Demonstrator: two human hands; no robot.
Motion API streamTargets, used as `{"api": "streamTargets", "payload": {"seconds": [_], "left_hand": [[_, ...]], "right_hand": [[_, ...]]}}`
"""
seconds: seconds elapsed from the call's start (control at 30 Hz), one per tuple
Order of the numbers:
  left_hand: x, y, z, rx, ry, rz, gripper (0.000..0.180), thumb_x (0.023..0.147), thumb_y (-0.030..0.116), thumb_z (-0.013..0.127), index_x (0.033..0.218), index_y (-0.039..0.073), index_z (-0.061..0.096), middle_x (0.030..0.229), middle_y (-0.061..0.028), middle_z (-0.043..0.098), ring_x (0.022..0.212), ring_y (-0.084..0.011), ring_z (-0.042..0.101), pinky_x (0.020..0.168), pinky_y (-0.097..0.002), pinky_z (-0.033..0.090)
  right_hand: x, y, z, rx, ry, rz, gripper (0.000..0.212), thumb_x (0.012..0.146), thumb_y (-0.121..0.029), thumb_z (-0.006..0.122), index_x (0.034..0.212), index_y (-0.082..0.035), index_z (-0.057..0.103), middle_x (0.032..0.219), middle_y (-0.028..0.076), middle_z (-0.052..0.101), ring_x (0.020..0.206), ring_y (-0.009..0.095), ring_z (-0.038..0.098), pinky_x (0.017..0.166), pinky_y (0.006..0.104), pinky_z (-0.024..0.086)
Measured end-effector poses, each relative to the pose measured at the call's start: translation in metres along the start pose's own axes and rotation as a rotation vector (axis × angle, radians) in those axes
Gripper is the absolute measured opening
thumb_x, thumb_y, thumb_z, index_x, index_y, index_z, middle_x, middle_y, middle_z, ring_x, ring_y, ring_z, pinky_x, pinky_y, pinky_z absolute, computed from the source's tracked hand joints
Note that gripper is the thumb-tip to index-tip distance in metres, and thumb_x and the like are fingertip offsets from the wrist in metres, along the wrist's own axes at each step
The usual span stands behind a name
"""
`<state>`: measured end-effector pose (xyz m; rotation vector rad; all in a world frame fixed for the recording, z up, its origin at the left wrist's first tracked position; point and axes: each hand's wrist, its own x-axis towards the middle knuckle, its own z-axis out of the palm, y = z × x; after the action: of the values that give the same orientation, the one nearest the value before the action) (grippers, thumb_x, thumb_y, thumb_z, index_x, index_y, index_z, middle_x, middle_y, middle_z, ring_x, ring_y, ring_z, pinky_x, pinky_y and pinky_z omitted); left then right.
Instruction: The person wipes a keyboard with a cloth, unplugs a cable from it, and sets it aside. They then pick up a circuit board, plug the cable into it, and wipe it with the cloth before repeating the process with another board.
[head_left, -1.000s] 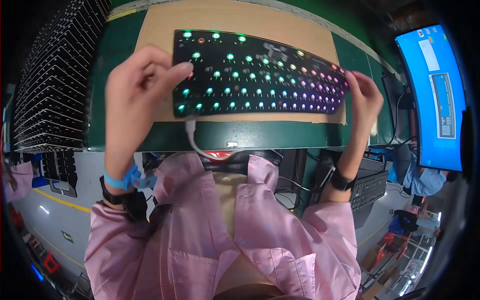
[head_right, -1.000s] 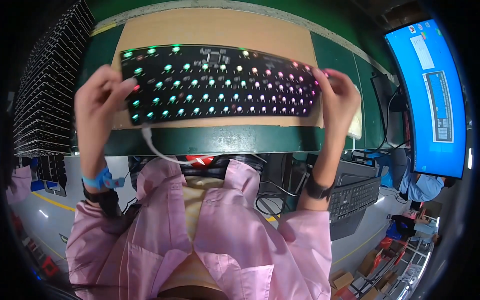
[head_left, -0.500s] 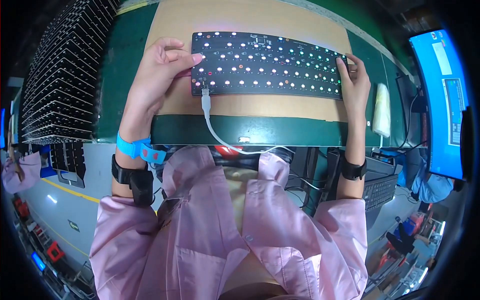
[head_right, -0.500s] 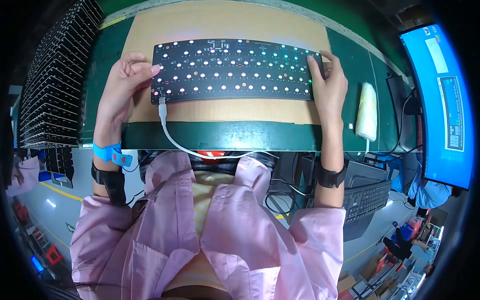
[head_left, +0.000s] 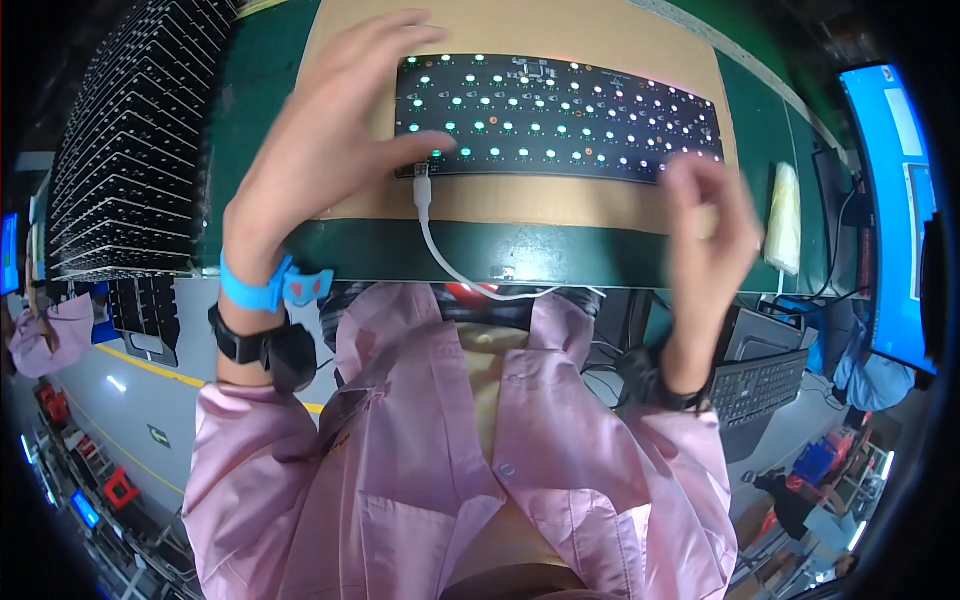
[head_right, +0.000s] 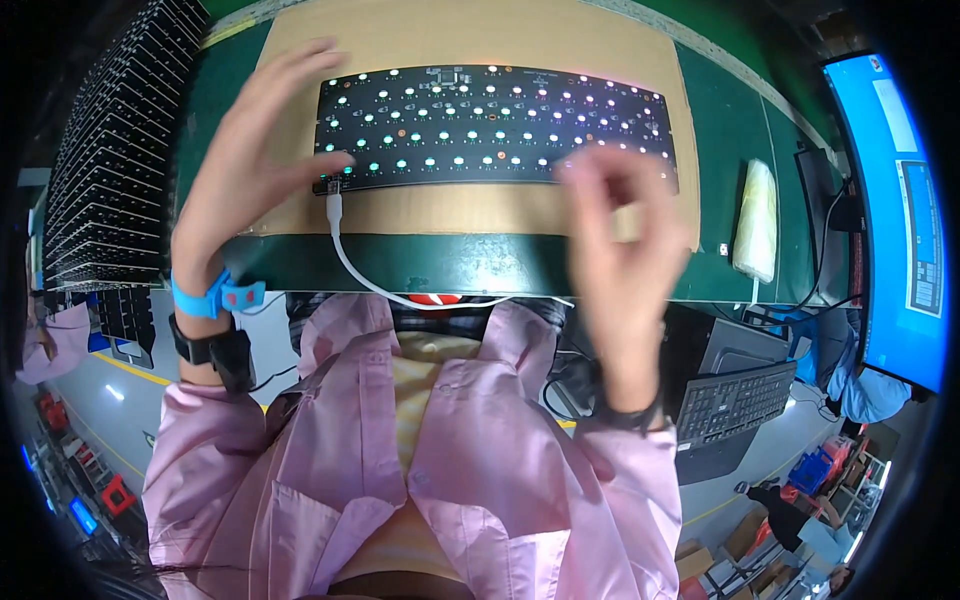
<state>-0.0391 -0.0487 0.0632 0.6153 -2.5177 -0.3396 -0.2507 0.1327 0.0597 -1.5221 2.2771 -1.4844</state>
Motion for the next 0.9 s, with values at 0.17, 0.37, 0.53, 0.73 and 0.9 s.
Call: {"api": "streamTargets", "payload": {"seconds": [0.17,0.37,0.53,0.73,0.9], "left_hand": [[0.033,0.013,0.030,0.046,-0.370,0.095,0.092,0.052,0.020,0.082,0.133,0.008,0.040,0.130,-0.0159,0.046,0.119,-0.0338,0.044,0.102,-0.0385,0.034],[0.042,0.033,0.020,0.109,-0.249,0.158,0.090,0.050,0.024,0.081,0.130,0.006,0.044,0.120,-0.0173,0.052,0.112,-0.0339,0.049,0.094,-0.0390,0.041],[0.047,0.053,0.005,0.253,-0.011,0.257,0.084,0.051,0.029,0.080,0.125,0.005,0.049,0.119,-0.0169,0.053,0.106,-0.0349,0.053,0.089,-0.0391,0.044],[0.054,0.065,-0.010,0.282,-0.081,0.239,0.095,0.051,0.036,0.077,0.130,-0.001,0.040,0.111,-0.0189,0.046,0.102,-0.0333,0.045,0.090,-0.0405,0.034],[0.052,0.067,-0.011,0.142,-0.115,0.268,0.097,0.046,0.029,0.077,0.131,0.000,0.040,0.113,-0.0173,0.046,0.104,-0.0336,0.045,0.091,-0.0403,0.034]], "right_hand": [[-0.045,-0.042,0.058,0.097,-0.478,-0.034,0.033,0.075,-0.028,0.070,0.087,0.002,0.062,0.075,0.015,0.062,0.063,0.033,0.061,0.056,0.0379,0.049],[-0.039,-0.043,0.070,0.198,-0.573,0.054,0.031,0.078,-0.027,0.068,0.079,0.002,0.059,0.063,0.014,0.058,0.057,0.030,0.059,0.051,0.0381,0.046],[-0.036,-0.051,0.071,0.579,-0.553,0.273,0.024,0.086,-0.020,0.062,0.087,0.003,0.059,0.055,0.006,0.053,0.045,0.009,0.049,0.044,0.0238,0.038],[-0.035,-0.053,0.075,0.745,-0.500,0.229,0.020,0.093,-0.015,0.050,0.085,0.002,0.058,0.051,0.001,0.044,0.045,0.006,0.035,0.043,0.0257,0.029],[-0.043,-0.060,0.080,0.620,-0.378,0.153,0.020,0.093,-0.014,0.049,0.083,0.001,0.057,0.051,0.000,0.042,0.046,0.006,0.037,0.044,0.0249,0.029]]}}
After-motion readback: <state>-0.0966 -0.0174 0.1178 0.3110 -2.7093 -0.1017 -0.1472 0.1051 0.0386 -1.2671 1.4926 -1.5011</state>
